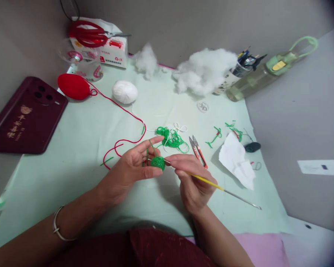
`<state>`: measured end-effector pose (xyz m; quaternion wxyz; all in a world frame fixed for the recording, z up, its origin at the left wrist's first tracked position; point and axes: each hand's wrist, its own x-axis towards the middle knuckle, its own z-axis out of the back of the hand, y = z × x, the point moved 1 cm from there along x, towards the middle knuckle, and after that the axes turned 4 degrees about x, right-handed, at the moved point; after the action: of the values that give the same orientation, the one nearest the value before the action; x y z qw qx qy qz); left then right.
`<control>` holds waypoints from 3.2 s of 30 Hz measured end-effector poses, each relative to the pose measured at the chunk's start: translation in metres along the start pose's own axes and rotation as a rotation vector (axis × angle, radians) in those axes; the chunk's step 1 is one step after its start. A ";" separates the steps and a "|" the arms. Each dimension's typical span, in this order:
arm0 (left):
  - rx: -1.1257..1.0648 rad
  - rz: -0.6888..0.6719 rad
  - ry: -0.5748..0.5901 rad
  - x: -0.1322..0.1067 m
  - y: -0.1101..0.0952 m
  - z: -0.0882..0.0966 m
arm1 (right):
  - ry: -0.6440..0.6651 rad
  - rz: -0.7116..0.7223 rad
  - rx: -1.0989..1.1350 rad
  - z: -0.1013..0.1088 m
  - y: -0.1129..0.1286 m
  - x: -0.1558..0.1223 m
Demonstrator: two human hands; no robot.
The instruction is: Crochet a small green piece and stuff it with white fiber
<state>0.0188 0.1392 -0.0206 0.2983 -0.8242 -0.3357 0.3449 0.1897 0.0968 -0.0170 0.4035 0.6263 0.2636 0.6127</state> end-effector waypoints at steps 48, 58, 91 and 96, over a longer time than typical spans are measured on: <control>0.362 -0.256 -0.156 -0.004 0.012 0.005 | -0.127 -0.327 0.247 0.007 -0.004 0.006; 0.289 -0.261 -0.019 -0.006 0.011 0.002 | -0.140 -0.367 0.215 0.007 -0.004 0.008; 0.193 -0.140 0.070 -0.006 0.009 0.007 | -0.084 -0.471 0.365 0.009 -0.006 0.007; 0.151 -0.124 0.068 -0.006 0.009 0.006 | -0.070 -0.498 0.432 0.008 -0.008 0.008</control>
<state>0.0144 0.1313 -0.0284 0.3914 -0.7882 -0.3491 0.3220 0.2000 0.1067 -0.0187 0.4076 0.6345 0.5183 0.4033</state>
